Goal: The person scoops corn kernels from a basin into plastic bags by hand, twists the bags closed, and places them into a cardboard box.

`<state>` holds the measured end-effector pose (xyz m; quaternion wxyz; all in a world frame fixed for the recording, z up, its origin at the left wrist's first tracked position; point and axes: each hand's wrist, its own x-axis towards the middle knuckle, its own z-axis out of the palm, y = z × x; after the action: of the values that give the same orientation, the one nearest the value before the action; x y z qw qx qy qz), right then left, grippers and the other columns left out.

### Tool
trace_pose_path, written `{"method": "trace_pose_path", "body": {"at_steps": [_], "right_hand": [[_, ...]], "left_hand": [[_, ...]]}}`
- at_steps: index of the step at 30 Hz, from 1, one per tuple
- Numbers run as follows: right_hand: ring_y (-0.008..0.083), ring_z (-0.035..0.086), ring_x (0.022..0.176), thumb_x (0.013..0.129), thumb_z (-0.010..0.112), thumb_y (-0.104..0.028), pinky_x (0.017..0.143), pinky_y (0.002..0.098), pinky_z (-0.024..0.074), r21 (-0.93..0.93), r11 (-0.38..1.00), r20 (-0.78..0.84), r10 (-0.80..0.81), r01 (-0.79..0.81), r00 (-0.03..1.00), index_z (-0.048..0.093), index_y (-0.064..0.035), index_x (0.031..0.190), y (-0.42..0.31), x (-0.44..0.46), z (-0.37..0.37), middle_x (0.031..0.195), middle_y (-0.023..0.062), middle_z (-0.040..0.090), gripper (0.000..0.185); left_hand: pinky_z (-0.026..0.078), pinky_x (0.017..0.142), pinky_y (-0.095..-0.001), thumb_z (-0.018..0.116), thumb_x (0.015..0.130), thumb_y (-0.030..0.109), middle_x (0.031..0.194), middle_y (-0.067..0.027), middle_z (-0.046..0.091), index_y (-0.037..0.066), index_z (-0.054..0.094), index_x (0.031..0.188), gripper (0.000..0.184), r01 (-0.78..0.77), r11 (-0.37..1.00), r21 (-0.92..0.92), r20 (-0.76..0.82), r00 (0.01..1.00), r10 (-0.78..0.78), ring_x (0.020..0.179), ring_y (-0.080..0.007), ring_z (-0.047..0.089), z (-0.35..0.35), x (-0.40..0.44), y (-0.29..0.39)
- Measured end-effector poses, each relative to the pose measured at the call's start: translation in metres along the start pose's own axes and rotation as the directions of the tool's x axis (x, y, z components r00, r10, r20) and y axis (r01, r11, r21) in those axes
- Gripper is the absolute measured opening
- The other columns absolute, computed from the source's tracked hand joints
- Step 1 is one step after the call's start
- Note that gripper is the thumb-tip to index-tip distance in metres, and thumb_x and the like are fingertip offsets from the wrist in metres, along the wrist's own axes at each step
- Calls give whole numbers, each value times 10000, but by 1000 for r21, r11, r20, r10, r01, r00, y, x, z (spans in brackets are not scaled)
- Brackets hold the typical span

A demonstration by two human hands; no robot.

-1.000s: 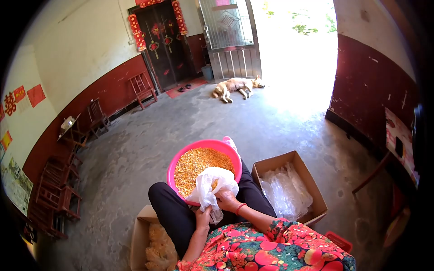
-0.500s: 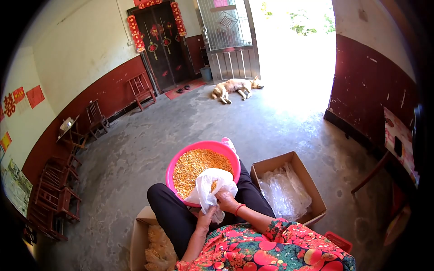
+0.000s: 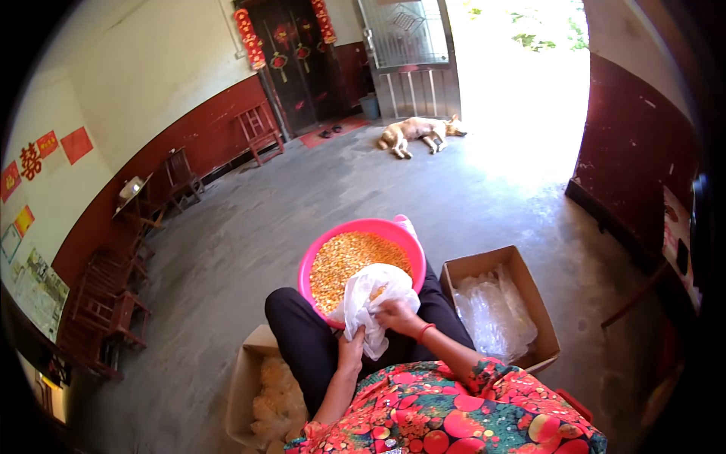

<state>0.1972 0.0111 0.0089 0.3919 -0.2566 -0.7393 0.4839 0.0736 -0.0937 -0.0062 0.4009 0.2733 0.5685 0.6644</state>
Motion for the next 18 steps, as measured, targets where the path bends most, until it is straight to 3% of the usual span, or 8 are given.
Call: {"method": "trace_pose_path", "body": {"at_steps": [1, 3, 7, 9, 10, 11, 14, 18], "right_hand": [[145, 575, 638, 782, 589, -162, 604, 288, 465, 262, 931, 57, 247, -253, 967, 612, 18, 825, 1, 1, -2, 718, 64, 613, 186], [88, 541, 612, 784, 583, -139, 558, 239, 448, 197, 921, -10, 345, -336, 939, 601, 51, 854, -1, 10, -13, 708, 40, 593, 204], [103, 553, 610, 766, 577, -125, 553, 254, 436, 208, 941, -76, 287, -266, 955, 601, 43, 940, -29, 21, -35, 687, 58, 599, 242], [200, 589, 645, 731, 601, -153, 599, 322, 454, -142, 978, -216, 120, -153, 969, 595, 22, 970, -19, 30, -45, 697, 133, 607, 296], [297, 598, 721, 691, 622, -183, 656, 379, 454, -438, 867, -250, 135, -236, 959, 583, 1, 1008, -45, 31, -52, 725, 187, 602, 369], [346, 565, 879, 685, 618, -182, 760, 394, 443, -439, 847, -176, 248, -301, 953, 541, -6, 1078, -76, 32, -59, 875, 207, 600, 438], [350, 432, 1120, 674, 616, -168, 940, 367, 357, -590, 797, -116, 77, -131, 990, 404, -57, 1240, -27, 40, -61, 1178, 207, 471, 615], [319, 444, 1128, 669, 610, -135, 924, 376, 387, -766, 613, -126, 155, -196, 980, 407, -84, 1250, -17, 42, -64, 1205, 163, 475, 617]], "left_hand": [[424, 707, -267, 560, 831, 106, 885, -31, 591, -16, 575, 1014, 221, -8, 999, -48, -23, 1000, 7, 802, -126, 541, -1, 3, 5], [424, 775, -286, 528, 838, 72, 972, -61, 585, -24, 534, 1077, 258, 19, 981, -193, -51, 998, -29, 878, -156, 548, -2, 11, 20], [450, 773, -303, 474, 840, 31, 978, -77, 594, -21, 540, 1073, 247, 3, 968, -253, -7, 1000, -5, 870, -179, 572, -14, 39, 45], [469, 748, -311, 431, 840, 8, 961, -80, 599, -13, 553, 1052, 245, 33, 951, -308, -9, 999, -38, 850, -189, 585, -15, 49, 59], [499, 742, -352, 419, 834, 59, 959, -102, 603, -8, 543, 1054, 262, -7, 959, -284, -4, 1000, 6, 839, -223, 604, -16, 56, 57], [499, 742, -352, 419, 834, 59, 959, -102, 603, -8, 543, 1054, 262, -8, 958, -287, -15, 1000, 4, 839, -223, 604, -18, 58, 55], [493, 753, -361, 475, 813, 149, 967, -109, 602, 9, 523, 1076, 302, 255, 890, -378, 102, 967, -233, 867, -231, 598, -14, 54, 62], [455, 791, -310, 619, 731, 105, 958, -75, 593, 40, 502, 1118, 409, 31, 999, -23, 176, 984, -27, 866, -179, 573, 1, 39, 56]]}}
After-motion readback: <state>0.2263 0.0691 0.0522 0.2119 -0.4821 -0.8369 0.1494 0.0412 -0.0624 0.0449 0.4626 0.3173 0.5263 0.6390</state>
